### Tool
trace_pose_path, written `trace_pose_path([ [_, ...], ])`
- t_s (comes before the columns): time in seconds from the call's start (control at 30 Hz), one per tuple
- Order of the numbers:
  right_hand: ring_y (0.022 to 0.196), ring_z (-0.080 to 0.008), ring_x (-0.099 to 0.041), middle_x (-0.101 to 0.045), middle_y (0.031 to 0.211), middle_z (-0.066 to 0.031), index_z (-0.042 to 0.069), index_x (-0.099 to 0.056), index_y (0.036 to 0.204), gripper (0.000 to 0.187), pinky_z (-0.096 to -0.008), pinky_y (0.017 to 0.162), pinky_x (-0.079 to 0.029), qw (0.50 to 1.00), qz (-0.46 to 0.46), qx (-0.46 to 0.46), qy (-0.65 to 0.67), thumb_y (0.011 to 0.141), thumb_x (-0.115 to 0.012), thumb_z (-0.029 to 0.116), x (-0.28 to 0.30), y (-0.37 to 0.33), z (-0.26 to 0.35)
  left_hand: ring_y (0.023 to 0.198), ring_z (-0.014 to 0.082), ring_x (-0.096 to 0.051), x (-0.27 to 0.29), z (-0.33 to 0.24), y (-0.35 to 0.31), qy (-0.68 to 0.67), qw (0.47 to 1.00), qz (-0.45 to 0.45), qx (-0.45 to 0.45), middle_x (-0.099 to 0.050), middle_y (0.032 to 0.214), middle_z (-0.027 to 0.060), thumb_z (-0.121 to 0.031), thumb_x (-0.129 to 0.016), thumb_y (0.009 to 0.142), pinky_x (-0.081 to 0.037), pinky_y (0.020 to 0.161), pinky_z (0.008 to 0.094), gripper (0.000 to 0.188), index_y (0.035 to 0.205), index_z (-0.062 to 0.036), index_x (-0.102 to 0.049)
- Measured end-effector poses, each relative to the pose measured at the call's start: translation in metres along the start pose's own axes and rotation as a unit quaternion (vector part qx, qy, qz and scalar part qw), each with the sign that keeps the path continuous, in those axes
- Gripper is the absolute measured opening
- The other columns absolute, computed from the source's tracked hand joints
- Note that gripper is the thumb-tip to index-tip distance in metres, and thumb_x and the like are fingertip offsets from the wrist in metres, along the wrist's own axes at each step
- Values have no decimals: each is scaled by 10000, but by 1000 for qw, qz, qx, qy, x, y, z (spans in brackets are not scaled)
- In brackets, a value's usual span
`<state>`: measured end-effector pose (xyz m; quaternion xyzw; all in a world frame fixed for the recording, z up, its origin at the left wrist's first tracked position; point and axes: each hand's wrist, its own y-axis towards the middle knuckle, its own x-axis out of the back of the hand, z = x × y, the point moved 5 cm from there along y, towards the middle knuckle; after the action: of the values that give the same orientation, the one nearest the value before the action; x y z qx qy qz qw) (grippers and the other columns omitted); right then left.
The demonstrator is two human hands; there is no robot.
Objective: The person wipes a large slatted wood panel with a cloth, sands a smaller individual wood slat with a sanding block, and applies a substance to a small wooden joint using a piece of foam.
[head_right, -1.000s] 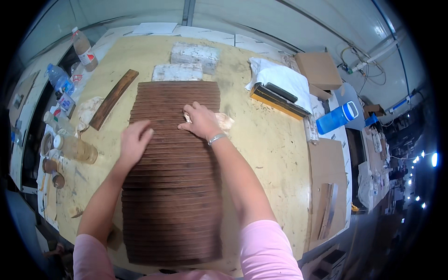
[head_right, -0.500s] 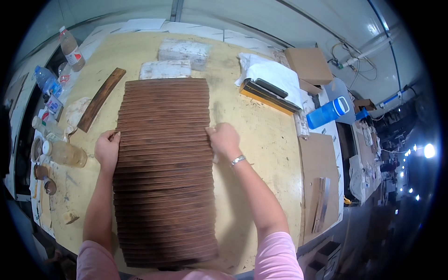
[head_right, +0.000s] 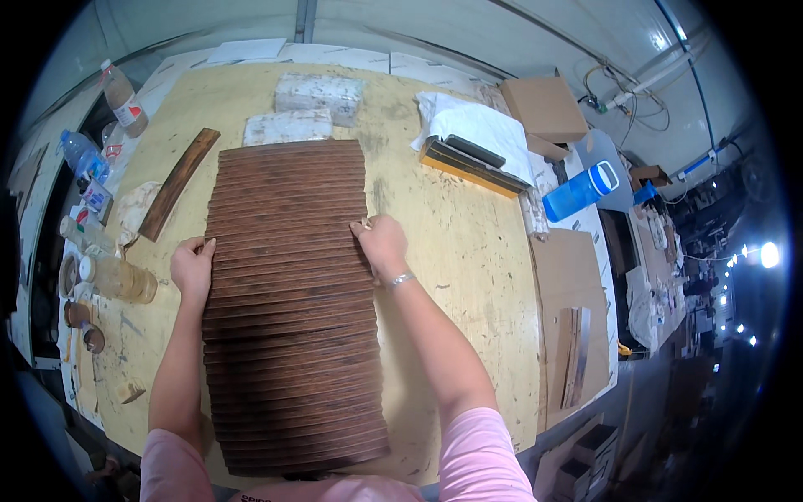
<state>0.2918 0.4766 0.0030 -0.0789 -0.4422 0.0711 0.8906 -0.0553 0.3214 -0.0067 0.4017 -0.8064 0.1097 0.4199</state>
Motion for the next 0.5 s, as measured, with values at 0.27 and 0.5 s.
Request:
trace_pose_path([
  [0.27,674,-265,-696,-699,669,-141,-11,-721,824,338,-374,641,-519,988,-22,11,151,854,-748,325,8,-3,5,817,220,-662,-11,11,13,-184,982,-31,-29,-717,939,119,-121,-802,810,-513,771,342,197,924,-5,-691],
  [0.5,654,-131,-639,-671,791,-72,-53,-687,798,231,-284,582,-500,923,-247,198,217,803,-812,141,45,-11,20,906,100,-578,15,-2,28,-378,924,-12,-58,-649,1018,46,-39,-756,866,-468,820,254,253,1061,-31,-595],
])
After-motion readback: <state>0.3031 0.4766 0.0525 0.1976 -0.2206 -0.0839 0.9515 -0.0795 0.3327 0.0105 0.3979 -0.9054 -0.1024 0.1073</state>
